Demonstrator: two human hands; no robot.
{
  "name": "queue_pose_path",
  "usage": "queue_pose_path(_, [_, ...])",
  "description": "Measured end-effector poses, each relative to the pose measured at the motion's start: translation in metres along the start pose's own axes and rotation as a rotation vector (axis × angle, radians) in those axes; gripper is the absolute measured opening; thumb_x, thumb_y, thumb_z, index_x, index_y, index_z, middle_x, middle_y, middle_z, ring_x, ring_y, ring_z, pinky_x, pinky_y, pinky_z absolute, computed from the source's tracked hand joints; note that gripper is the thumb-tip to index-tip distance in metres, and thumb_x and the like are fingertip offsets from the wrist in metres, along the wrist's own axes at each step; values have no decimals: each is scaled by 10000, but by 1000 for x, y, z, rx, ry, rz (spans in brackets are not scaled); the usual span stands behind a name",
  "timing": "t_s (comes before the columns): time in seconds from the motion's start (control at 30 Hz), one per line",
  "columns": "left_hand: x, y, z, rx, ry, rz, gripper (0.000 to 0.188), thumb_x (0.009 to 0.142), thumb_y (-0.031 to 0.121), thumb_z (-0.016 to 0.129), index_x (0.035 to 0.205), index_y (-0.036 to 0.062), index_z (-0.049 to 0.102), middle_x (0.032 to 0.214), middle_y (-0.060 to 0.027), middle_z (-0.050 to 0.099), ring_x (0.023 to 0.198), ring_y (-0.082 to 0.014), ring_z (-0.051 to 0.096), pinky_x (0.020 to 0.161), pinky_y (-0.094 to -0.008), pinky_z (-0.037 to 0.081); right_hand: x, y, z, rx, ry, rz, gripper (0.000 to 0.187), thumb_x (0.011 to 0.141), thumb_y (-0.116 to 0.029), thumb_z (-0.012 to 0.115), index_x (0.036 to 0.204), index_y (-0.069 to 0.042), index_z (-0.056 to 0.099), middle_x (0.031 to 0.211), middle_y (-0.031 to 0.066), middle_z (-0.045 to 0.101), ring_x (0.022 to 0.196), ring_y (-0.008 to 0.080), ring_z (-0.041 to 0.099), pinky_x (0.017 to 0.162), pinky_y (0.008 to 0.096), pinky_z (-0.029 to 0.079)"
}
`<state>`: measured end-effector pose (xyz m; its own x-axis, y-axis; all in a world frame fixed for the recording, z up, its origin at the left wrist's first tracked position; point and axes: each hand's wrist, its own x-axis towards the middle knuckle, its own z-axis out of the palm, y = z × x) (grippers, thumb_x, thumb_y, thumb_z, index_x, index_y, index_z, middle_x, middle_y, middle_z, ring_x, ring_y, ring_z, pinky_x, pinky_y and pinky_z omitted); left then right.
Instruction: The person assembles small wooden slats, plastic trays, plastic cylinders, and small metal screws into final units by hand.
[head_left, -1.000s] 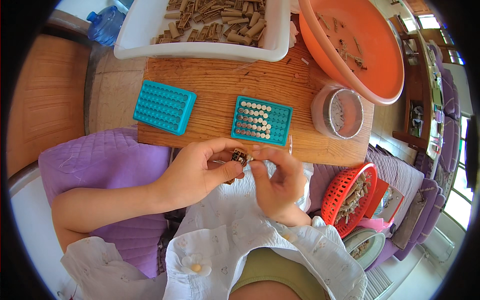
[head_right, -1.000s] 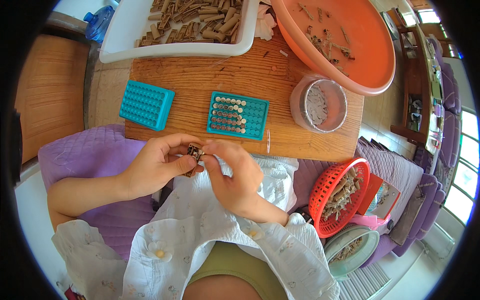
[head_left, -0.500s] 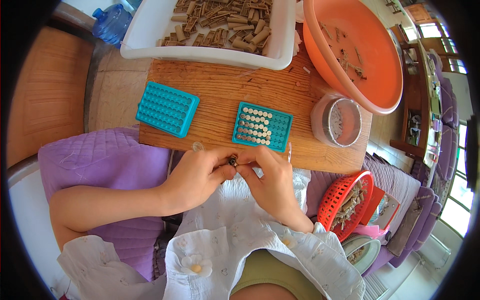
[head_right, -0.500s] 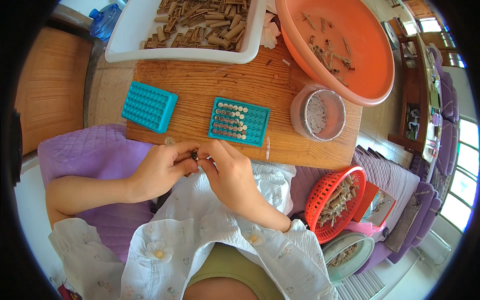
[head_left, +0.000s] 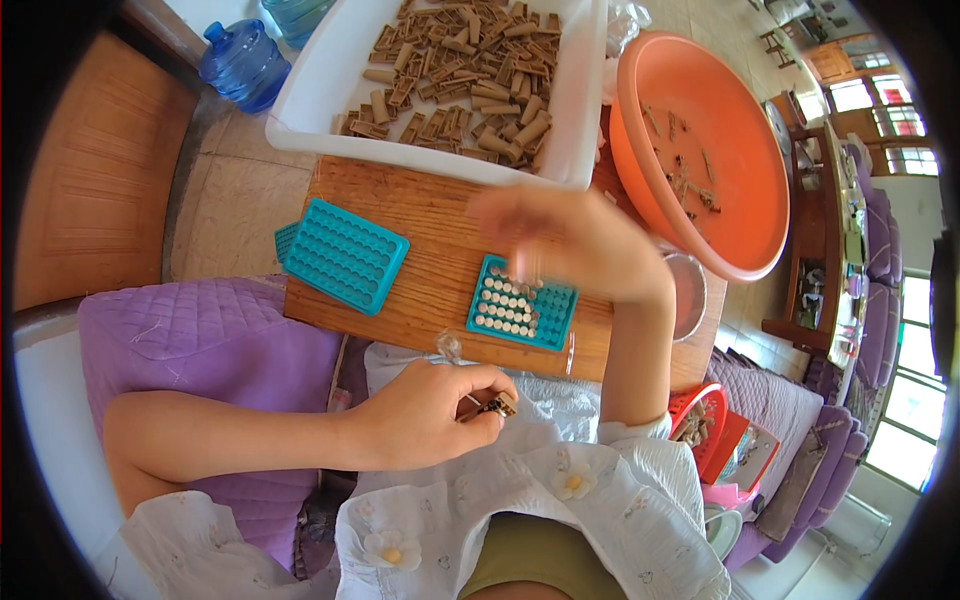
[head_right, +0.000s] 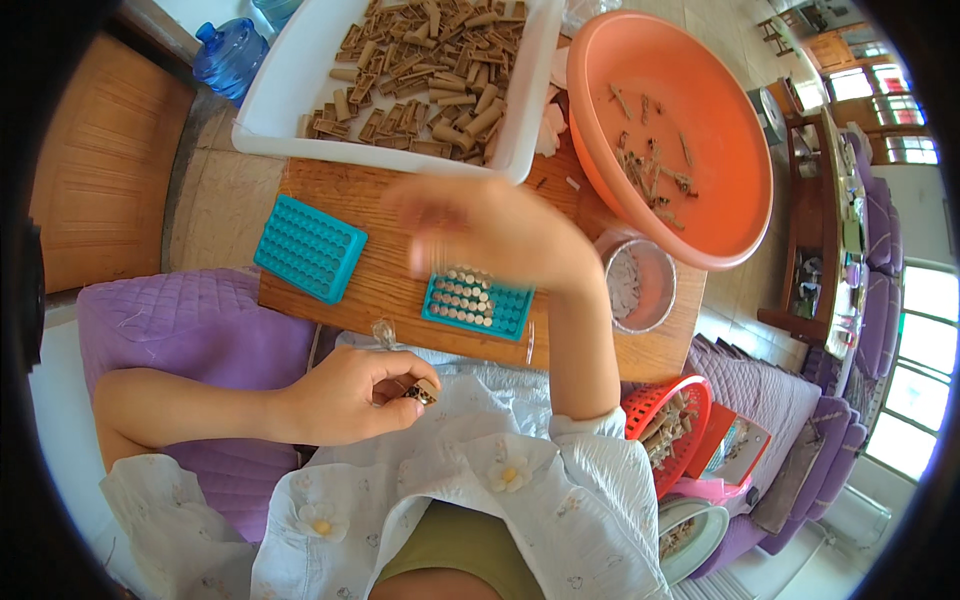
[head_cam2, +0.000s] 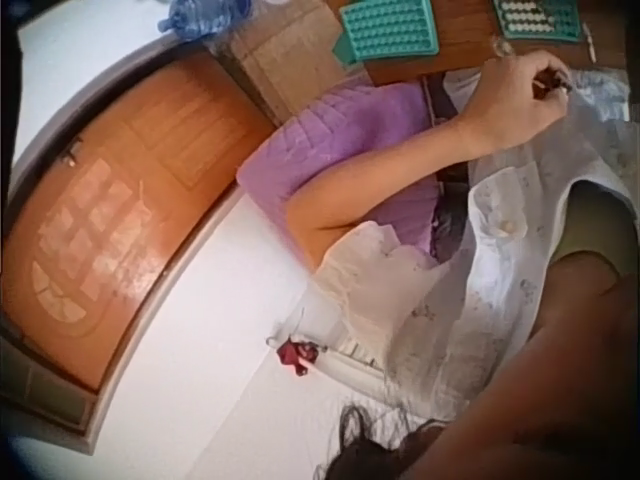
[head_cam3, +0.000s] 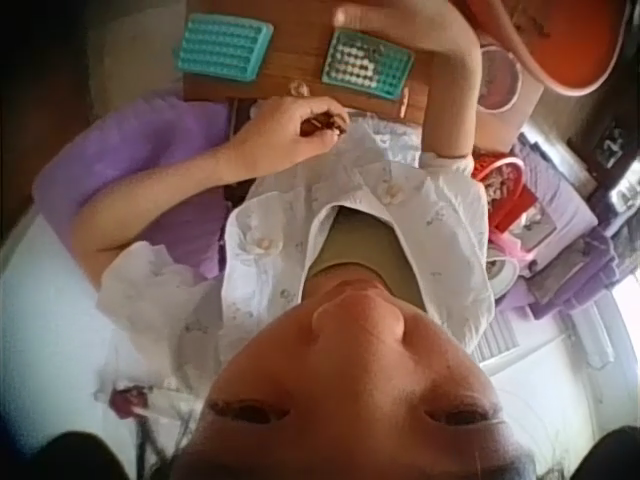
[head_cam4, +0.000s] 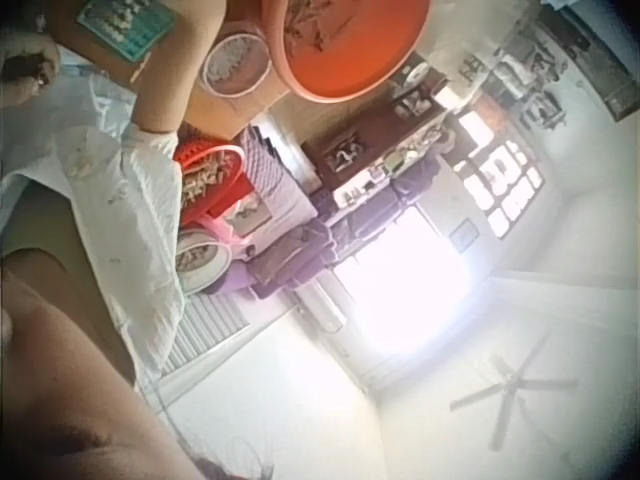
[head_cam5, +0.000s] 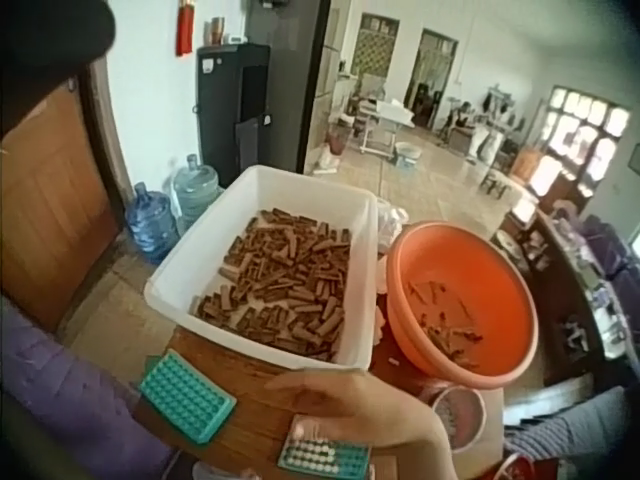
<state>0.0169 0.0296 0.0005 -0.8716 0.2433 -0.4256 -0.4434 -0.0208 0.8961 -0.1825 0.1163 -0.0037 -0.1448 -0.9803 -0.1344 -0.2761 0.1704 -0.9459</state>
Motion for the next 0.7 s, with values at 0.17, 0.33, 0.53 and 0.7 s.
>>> queue_pose_path(0.17, [5, -11, -5, -104, 108, -18, 209, 744, 128, 543, 890, -20, 562, 766, -114, 613, 718, -172, 596, 660, -281, 466, 96, 49, -76, -275, 490, 92, 283, 773, -128, 576, 1027, -6, 544, 847, 61, 590, 805, 122, 541, 718, 255, 437])
queue_pose_path(0.33, [9, -2, -12, -62, 143, 40, 215, 734, 129, 527, 883, -22, 566, 737, -127, 597, 673, -198, 579, 639, -289, 451, 140, 65, -123, -720, 667, 274, 332, 682, -83, 613, 1009, -47, 570, 916, 107, 603, 846, 198, 570, 734, 279, 451])
queue_pose_path(0.53, [12, -1, -17, -241, 270, -12, 225, 739, 145, 527, 886, -23, 559, 710, -102, 586, 630, -155, 546, 594, -274, 431, 188, 97, -124, -767, 521, 151, 325, 688, -58, 588, 1012, -63, 570, 909, 119, 622, 853, 219, 595, 760, 314, 464])
queue_pose_path(0.7, [16, -1, -19, -255, 295, -20, 227, 744, 153, 532, 885, -23, 559, 691, -90, 578, 618, -136, 525, 588, -263, 424, 208, 104, -93, -820, 292, 42, 210, 776, -57, 497, 969, -63, 580, 889, 143, 609, 838, 296, 576, 750, 366, 454])
